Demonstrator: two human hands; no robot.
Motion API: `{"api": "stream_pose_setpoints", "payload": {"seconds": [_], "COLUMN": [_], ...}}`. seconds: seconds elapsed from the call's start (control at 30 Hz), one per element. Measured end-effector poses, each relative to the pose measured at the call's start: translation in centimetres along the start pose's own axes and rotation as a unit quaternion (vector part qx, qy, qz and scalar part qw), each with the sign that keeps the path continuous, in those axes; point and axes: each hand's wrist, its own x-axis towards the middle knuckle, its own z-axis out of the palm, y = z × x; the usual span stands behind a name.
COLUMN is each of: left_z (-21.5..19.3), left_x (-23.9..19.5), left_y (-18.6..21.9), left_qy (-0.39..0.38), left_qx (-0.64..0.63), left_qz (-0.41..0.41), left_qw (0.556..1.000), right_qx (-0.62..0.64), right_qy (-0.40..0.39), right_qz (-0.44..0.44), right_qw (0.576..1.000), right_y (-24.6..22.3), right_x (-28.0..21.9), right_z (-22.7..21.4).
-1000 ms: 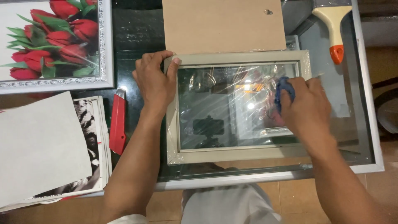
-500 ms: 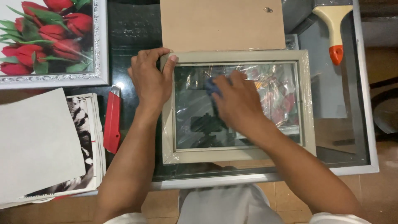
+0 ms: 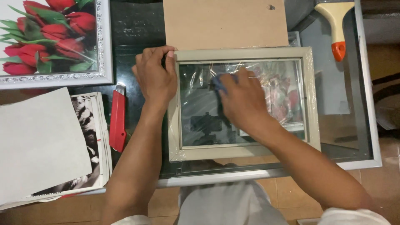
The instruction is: Cleaning the glass of a picture frame and then inserting an image and the backing board to complete the assembly.
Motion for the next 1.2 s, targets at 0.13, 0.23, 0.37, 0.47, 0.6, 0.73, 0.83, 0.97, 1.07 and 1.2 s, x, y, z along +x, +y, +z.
{"api": "stream_pose_setpoints", "payload": {"seconds": [0.13, 0.23, 0.37, 0.47, 0.6, 0.73, 0.83, 0.97, 1.07, 1.2], "left_z": [0.4, 0.2, -0.3, -0.2, -0.3, 0.3, -0.1, -0.2, -0.3, -0.6], "left_x": [0.1, 0.1, 0.2, 0.1, -0.1, -0.1, 0.0, -0.3, -0.1, 0.0], "left_y": [-0.4, 0.1, 0.7, 0.8, 1.1, -0.4, -0.3, -0.2, 0.0, 0.5], "left_qy": [0.012, 0.013, 0.036, 0.029, 0.035, 0.047, 0.023, 0.011, 0.012, -0.005], "left_qx": [0.017, 0.024, 0.035, 0.032, 0.036, 0.045, 0.018, 0.019, 0.026, 0.055], "left_qz": [0.013, 0.008, 0.025, 0.016, 0.017, 0.025, 0.038, 0.055, 0.051, 0.019], "left_qw": [1.000, 1.000, 0.998, 0.999, 0.999, 0.998, 0.999, 0.998, 0.998, 0.998], "right_qx": [0.026, 0.049, 0.091, 0.106, 0.165, 0.363, 0.428, 0.185, 0.020, 0.019], "right_qy": [0.042, 0.072, -0.048, -0.111, -0.146, -0.232, -0.158, -0.017, 0.008, -0.075], "right_qz": [-0.101, -0.121, -0.108, -0.121, -0.131, -0.035, 0.056, 0.156, 0.190, 0.214], "right_qw": [0.994, 0.989, 0.989, 0.981, 0.967, 0.902, 0.888, 0.970, 0.982, 0.974], "right_y": [-3.4, -3.9, -4.9, -5.8, -6.1, -4.2, -1.4, 5.4, 8.4, 2.4], "right_x": [4.4, 6.4, 4.2, -0.6, -5.2, -4.0, -3.5, -3.4, -3.1, -0.1], "right_z": [3.0, 3.5, 0.0, -2.2, -3.4, -5.7, -6.4, -6.4, -4.7, -2.8]}}
